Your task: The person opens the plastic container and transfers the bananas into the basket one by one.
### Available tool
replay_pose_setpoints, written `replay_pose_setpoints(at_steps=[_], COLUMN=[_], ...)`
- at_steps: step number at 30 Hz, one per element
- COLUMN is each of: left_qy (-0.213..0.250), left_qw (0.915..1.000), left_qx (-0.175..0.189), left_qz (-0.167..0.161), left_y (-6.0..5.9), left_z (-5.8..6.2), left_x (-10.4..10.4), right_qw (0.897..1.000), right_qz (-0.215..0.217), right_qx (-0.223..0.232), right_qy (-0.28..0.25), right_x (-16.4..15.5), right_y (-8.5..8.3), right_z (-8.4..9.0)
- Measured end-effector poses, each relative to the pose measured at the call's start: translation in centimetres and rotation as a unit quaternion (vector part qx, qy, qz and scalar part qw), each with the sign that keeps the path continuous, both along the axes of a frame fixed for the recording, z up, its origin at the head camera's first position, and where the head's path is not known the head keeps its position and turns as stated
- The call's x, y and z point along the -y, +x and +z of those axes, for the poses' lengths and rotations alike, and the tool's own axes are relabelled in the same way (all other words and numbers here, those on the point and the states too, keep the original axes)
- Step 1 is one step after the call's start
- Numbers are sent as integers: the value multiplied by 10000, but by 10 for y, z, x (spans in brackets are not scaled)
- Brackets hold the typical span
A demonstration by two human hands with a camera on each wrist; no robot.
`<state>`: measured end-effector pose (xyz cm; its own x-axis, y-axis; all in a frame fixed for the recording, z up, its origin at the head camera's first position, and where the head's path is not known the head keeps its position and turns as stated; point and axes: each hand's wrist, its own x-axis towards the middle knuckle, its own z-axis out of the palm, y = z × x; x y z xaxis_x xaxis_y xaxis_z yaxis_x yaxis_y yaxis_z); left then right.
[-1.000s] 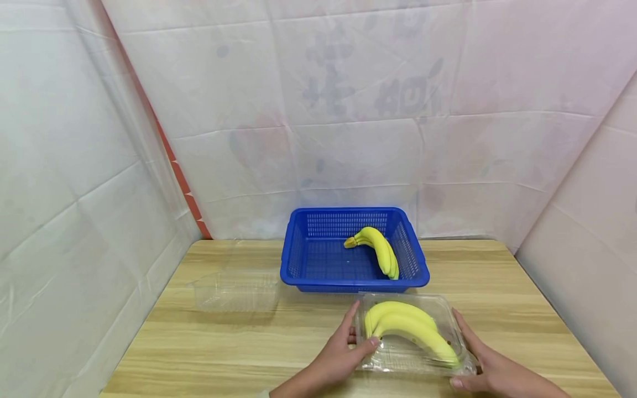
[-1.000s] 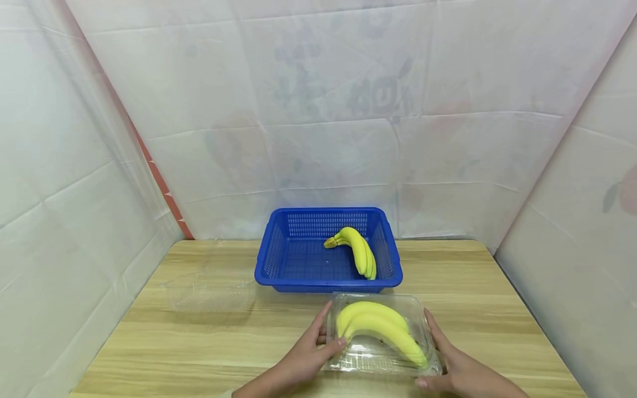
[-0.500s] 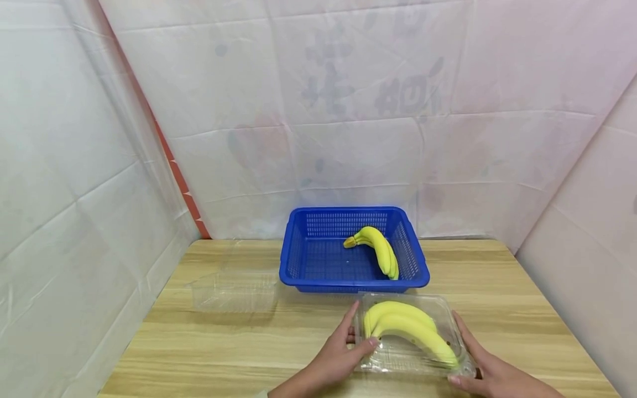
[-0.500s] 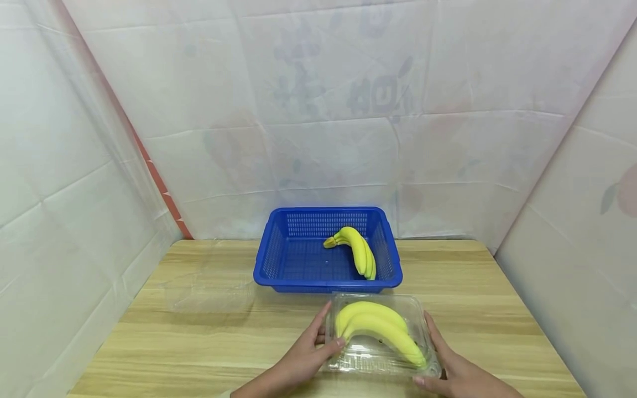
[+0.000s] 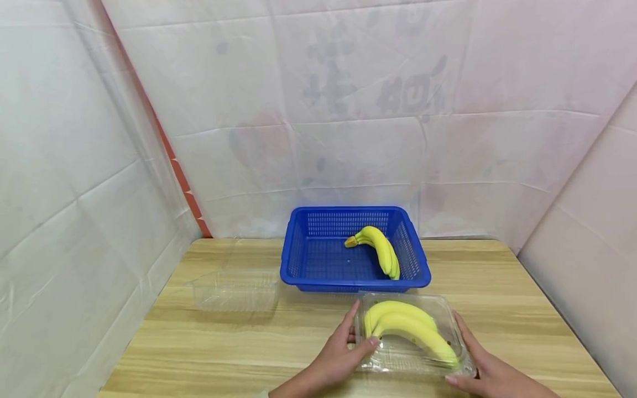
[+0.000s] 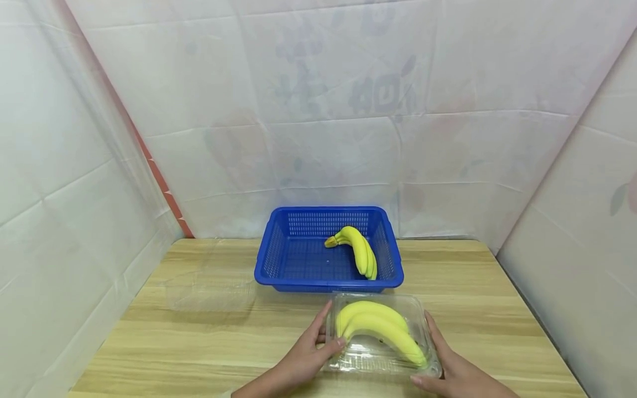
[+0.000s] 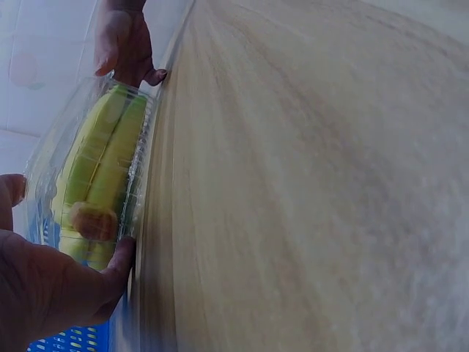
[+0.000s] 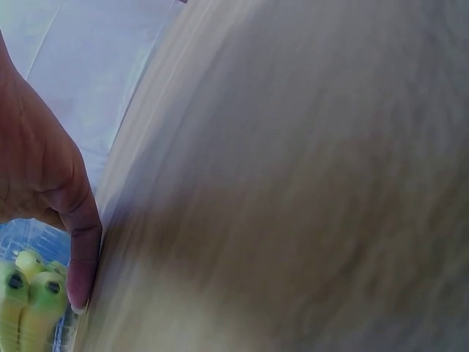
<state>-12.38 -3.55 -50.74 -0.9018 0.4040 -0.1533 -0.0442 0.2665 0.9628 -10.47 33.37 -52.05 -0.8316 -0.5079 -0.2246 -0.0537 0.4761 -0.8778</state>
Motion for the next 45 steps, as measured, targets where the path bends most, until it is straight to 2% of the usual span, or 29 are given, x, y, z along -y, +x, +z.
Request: replay_pose_setpoints(at_steps=[5, 12, 16, 21, 26, 29, 31, 34, 36, 38, 39, 41, 45], left_qy=[-9, 19, -134, -764, -1528, -1790, -1966, -2475, -2837, -3181, -3306, -3499, -3867], left_qw=[10000, 9997, 9991, 9931, 9764, 9580, 9367, 8857, 8515, 8237, 8153, 8039, 7846], left_qx=[-86, -227, -399, -876, -1452, -2209, -2896, -3900, -4327, -4532, -4550, -4519, -4409], left_qz=[31, 30, 49, 151, 475, 368, 101, -470, -857, -1221, -1380, -1646, -2014], left_y=[0, -1, 0, 3, 8, 9, 7, 0, -6, -12, -15, -19, -26], left_z=[0, 0, 2, 7, 17, 24, 28, 33, 36, 38, 39, 40, 41], left_x=[0, 0, 0, 0, -2, -5, -9, -16, -23, -30, -34, -40, -51], right_qw=[9997, 9995, 9993, 9990, 9973, 9962, 9960, 9960, 9969, 9979, 9983, 9986, 9991], right_qz=[-149, -143, -171, -124, -186, -209, -224, -226, -200, -151, -138, -109, -87], right_qx=[-61, -230, -228, -390, -537, -602, -581, -556, -470, -399, -334, -344, -146], right_qy=[197, 169, 221, 203, 457, 596, 648, 658, 594, 479, 447, 381, 382], right_x=[3, 4, 4, 4, 4, 4, 4, 3, 3, 2, 2, 2, 1], right_y=[-1, 0, 1, 4, 7, 8, 7, 6, 6, 5, 5, 5, 4], right_z=[0, 0, 1, 3, 5, 6, 7, 8, 9, 8, 7, 5, 6])
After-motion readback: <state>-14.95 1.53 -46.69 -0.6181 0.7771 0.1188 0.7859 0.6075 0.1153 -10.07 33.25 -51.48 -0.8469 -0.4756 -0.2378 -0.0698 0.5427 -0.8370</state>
